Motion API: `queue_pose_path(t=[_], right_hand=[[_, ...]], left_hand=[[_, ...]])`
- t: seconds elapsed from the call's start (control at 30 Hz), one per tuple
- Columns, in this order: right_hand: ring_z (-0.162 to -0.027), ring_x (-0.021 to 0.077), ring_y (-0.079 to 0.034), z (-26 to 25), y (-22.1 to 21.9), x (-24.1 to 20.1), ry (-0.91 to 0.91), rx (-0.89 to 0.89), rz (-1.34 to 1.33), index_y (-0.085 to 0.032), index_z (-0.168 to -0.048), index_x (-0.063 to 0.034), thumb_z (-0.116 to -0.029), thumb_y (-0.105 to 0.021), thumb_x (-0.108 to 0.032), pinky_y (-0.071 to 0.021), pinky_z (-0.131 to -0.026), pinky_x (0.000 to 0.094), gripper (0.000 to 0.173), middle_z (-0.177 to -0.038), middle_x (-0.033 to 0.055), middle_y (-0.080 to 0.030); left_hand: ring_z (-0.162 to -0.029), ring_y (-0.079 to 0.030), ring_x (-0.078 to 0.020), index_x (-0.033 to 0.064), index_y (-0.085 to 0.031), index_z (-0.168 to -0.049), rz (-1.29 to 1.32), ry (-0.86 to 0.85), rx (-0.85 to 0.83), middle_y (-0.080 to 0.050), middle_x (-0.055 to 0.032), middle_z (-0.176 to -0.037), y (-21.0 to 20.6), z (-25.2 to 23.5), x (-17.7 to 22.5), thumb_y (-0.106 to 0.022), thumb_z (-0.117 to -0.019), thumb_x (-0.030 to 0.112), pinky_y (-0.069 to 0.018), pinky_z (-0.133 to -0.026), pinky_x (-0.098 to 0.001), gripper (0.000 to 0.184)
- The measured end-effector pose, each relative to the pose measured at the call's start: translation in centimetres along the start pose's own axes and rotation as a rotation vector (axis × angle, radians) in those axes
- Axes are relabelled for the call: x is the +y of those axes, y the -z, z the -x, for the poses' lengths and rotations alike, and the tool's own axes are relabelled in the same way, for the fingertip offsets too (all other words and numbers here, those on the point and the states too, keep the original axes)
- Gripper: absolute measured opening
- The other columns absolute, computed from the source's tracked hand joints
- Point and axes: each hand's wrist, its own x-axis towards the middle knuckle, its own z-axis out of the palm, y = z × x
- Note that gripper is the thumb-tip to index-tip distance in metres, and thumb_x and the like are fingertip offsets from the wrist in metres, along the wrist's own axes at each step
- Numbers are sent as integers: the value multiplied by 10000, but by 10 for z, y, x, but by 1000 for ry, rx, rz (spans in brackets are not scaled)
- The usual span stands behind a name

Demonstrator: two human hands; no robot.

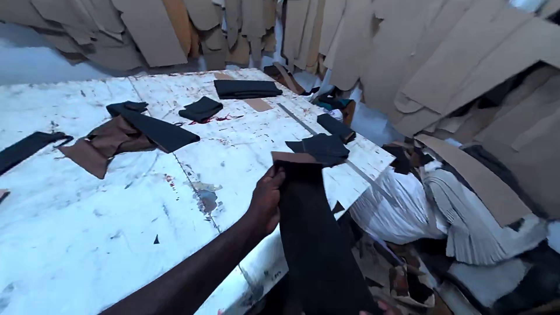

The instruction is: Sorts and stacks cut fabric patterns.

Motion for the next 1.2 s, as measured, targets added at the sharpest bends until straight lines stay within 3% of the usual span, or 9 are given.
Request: queue_pose_path(t=[0.17,0.33,0.43,0.57,0.67,0.83,1.0,1.1,1.2], right_hand=[[-883,140,-718,-165,45,-93,60,-335,360,-722,-1107,-66,-833,-778,-136,-610,-819,383,289,-973,37,-752],[-850,197,-720,-335,6,-202,121,-739,547,-722,-1123,-77,-854,-764,-118,-608,-786,410,275,-955,76,-749],[-808,244,-682,-430,-42,-220,292,-751,691,-690,-1230,-50,-907,-754,-70,-576,-748,456,330,-922,121,-720],[-957,304,-697,-513,-104,-203,564,-646,777,-614,-1326,-5,-948,-740,-150,-567,-882,541,425,-1070,178,-710],[-1045,299,-685,-527,-115,-164,643,-727,648,-630,-1291,27,-949,-723,-165,-563,-935,511,403,-1164,198,-691],[-1212,365,-633,-487,-108,-70,1106,-734,460,-727,-1157,18,-978,-627,-318,-501,-1048,521,393,-1286,212,-667],[-1220,327,-627,-469,-90,-15,1158,-873,382,-781,-1061,-65,-987,-616,-341,-495,-1057,458,330,-1287,179,-677],[-1234,330,-617,-465,-67,-16,1154,-893,345,-779,-1070,-80,-984,-618,-384,-477,-1074,466,355,-1293,181,-672],[-1276,419,-575,-462,-33,-24,1142,-1036,408,-793,-1054,-84,-961,-667,-393,-426,-1096,578,347,-1299,209,-665]], left_hand=[[-1169,-639,-219,122,-480,-1447,114,-50,351,-640,-96,-1290,72,-82,-20,-415,-1113,294,-539,-1000,-462,382],[-1106,-663,-252,147,-448,-1440,304,-82,693,-637,-119,-1257,124,-66,-30,-403,-1112,231,-576,-902,-475,341],[-1058,-664,-262,151,-421,-1449,358,-71,921,-624,-137,-1238,136,-34,-54,-410,-1103,173,-574,-853,-457,347],[-1042,-647,-299,99,-391,-1477,288,-45,1215,-586,-199,-1278,154,-7,-98,-451,-1063,67,-562,-832,-478,420],[-1004,-651,-311,78,-453,-1445,261,-51,1389,-602,-214,-1251,160,5,-124,-503,-1033,35,-563,-812,-484,417],[-820,-627,-240,88,-530,-1378,151,-119,1571,-631,-172,-1121,140,12,-126,-553,-1001,14,-533,-681,-402,385],[-830,-631,-245,98,-535,-1382,-73,-57,1674,-645,-172,-1136,126,34,-135,-585,-980,18,-535,-683,-415,413],[-989,-649,-343,107,-384,-1519,-93,-22,1732,-594,-241,-1295,119,43,-142,-596,-981,28,-554,-793,-506,583],[-1092,-617,-395,105,-223,-1596,-157,-31,1755,-515,-289,-1395,121,43,-140,-643,-974,56,-540,-858,-541,753]])
